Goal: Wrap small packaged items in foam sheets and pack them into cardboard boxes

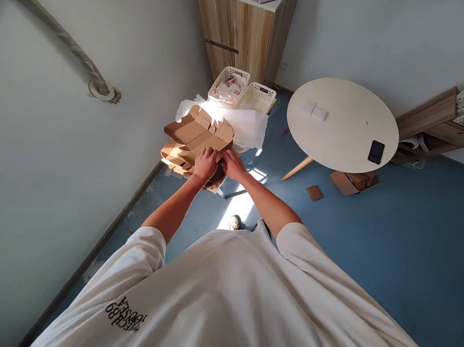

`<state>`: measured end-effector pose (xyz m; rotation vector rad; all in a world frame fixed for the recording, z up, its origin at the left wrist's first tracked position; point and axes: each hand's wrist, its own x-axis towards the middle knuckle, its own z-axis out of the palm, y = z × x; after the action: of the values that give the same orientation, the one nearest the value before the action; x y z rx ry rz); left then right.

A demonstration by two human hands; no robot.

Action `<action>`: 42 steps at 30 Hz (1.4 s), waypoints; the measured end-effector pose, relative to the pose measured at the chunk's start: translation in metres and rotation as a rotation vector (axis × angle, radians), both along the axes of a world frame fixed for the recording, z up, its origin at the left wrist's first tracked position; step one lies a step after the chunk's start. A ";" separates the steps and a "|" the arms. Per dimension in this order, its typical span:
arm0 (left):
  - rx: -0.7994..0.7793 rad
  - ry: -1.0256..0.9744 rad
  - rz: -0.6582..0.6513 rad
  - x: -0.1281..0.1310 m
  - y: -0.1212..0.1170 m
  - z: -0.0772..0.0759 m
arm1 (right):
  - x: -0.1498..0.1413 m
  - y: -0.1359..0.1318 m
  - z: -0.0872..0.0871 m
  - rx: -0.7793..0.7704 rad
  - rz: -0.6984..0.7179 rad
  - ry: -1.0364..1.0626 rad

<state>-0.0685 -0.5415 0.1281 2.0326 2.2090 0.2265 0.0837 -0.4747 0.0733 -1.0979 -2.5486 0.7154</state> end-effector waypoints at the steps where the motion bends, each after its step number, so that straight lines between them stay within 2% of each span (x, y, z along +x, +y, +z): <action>1: -0.007 0.008 0.000 0.000 0.000 0.001 | 0.000 0.001 -0.001 0.002 -0.015 0.000; 7: -0.021 0.038 0.021 -0.005 -0.007 0.003 | -0.003 0.008 -0.017 -0.060 -0.033 0.020; 13: 0.057 0.019 0.028 -0.016 -0.006 0.011 | -0.006 0.007 -0.026 -0.135 -0.084 0.063; 18: 0.177 -0.006 0.114 -0.017 0.014 0.030 | 0.006 0.012 -0.020 -0.128 -0.119 0.079; 23: 0.281 -0.033 0.003 0.005 0.041 0.054 | 0.038 0.018 -0.002 0.025 -0.214 0.115; 29: 0.289 -0.068 -0.212 0.065 0.086 0.069 | 0.109 0.044 0.037 0.256 -0.440 0.094; 34: 0.233 -0.042 -0.408 0.144 0.129 0.068 | 0.194 0.077 0.069 0.287 -0.444 0.052; 38: 0.186 -0.020 -0.585 0.218 0.162 0.058 | 0.268 0.096 0.075 0.260 -0.506 0.036; 42: 0.205 -0.019 -0.771 0.290 0.192 0.041 | 0.344 0.114 0.065 0.307 -0.563 -0.044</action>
<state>0.2214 -0.3497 0.1687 2.7826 1.2767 0.3827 0.4275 -0.3611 0.1382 -1.6129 -2.1131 0.1526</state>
